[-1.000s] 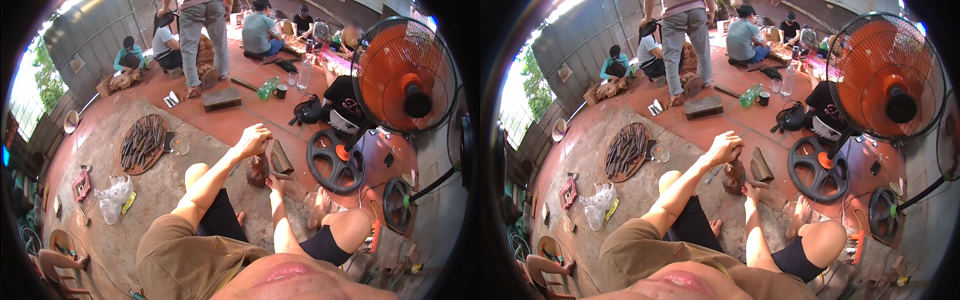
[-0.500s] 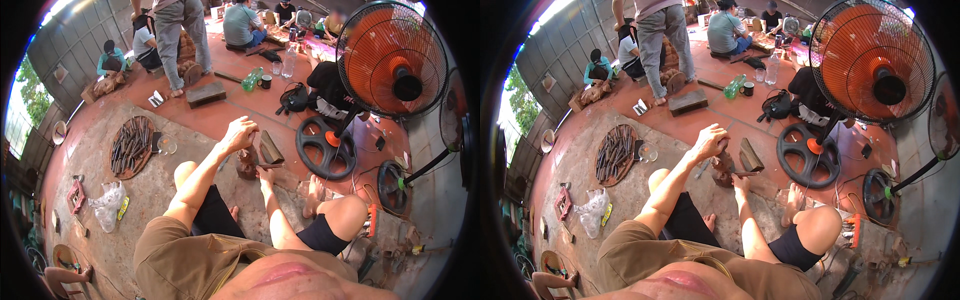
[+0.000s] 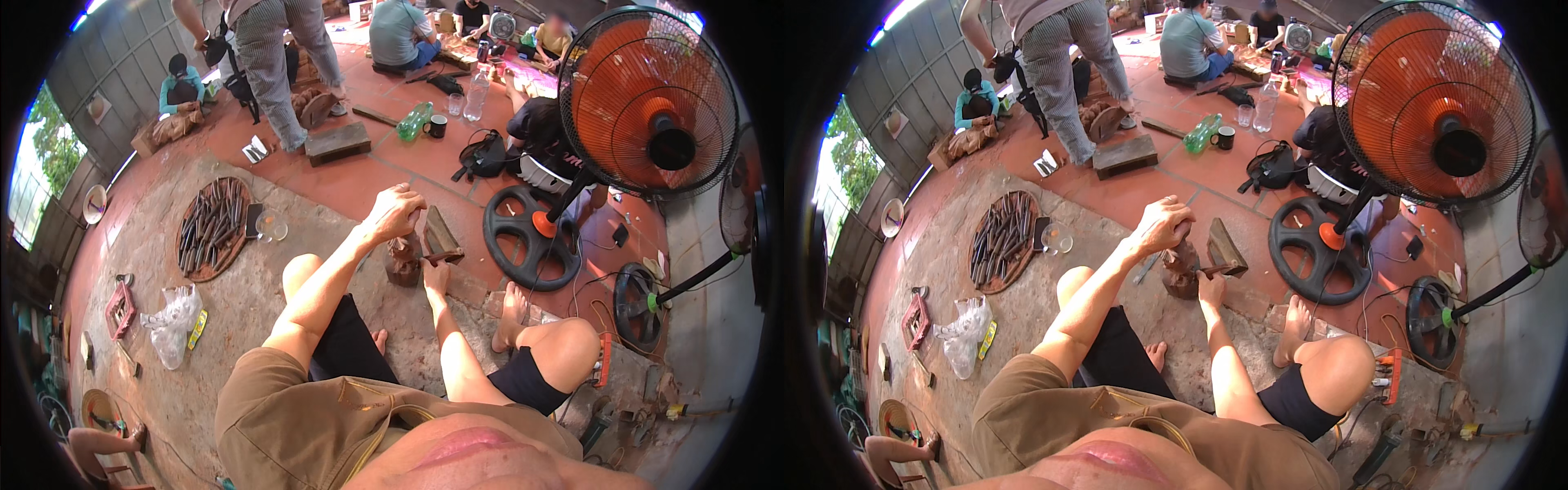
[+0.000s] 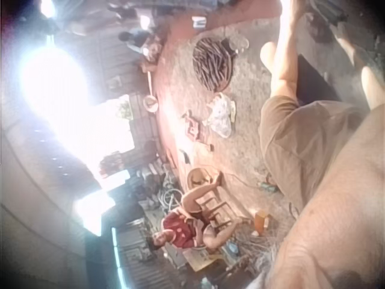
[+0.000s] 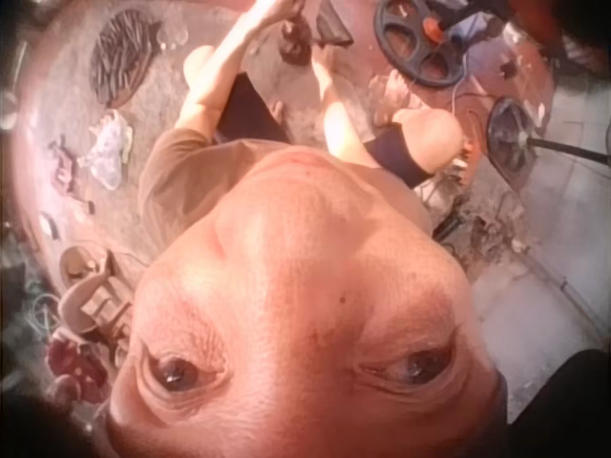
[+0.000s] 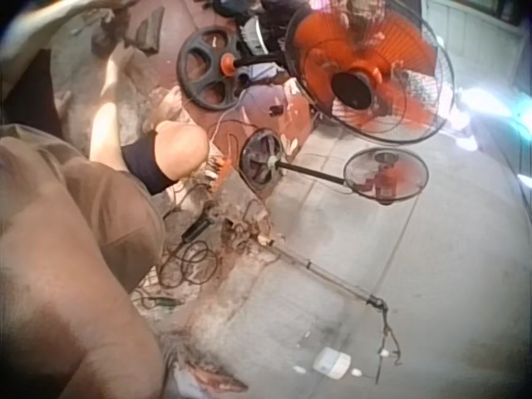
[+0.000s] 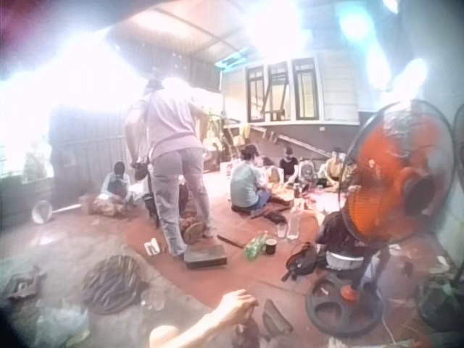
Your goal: The person sits on the floor and sharpens a metal rod using a file, holding the rod with one hand and filing with the other. The person occasionally pauses to inspect the rod and adjust their grip.
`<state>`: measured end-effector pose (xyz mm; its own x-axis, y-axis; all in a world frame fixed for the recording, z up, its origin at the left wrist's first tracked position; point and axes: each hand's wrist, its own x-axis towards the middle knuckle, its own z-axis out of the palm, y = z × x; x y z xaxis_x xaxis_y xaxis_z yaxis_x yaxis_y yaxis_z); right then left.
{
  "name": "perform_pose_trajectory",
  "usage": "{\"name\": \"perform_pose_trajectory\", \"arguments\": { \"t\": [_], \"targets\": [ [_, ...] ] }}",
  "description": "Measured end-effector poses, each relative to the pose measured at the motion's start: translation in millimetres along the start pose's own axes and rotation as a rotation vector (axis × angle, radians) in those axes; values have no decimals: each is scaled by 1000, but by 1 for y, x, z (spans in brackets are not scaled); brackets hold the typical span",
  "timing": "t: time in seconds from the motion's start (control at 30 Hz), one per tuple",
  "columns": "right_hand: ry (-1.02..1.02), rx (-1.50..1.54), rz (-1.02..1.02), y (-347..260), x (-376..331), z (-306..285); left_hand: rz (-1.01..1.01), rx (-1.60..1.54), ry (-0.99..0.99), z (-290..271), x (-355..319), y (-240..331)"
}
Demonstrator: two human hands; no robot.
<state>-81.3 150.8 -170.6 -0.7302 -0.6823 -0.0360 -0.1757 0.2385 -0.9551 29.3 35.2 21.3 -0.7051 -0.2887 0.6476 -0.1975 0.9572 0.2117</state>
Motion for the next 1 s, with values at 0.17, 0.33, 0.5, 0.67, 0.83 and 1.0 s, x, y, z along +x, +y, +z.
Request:
{"name": "perform_pose_trajectory", "arguments": {
  "t": [0.17, 0.33, 0.5, 0.67, 0.83, 1.0],
  "targets": [
    [16, 9, -87, 4, 16, 8, 17, 18, 40, 3, 0, -6],
    [16, -191, -123, -2, 39, 11, 11, 17, 33, 3, 1, -3],
    [33, -267, -153, 3, 30, 11, -4, -8, 19, 4, 1, -4],
    [-25, -155, 33, 10, 0, 13, -5, 3, 40, 5, -3, -8],
    [49, -61, -3, 17, 11, 13, -53, -21, -18, 5, -1, -2],
    [44, 8, -65, 23, 34, 16, -27, -12, 11, 4, 3, -2]
  ]
}}
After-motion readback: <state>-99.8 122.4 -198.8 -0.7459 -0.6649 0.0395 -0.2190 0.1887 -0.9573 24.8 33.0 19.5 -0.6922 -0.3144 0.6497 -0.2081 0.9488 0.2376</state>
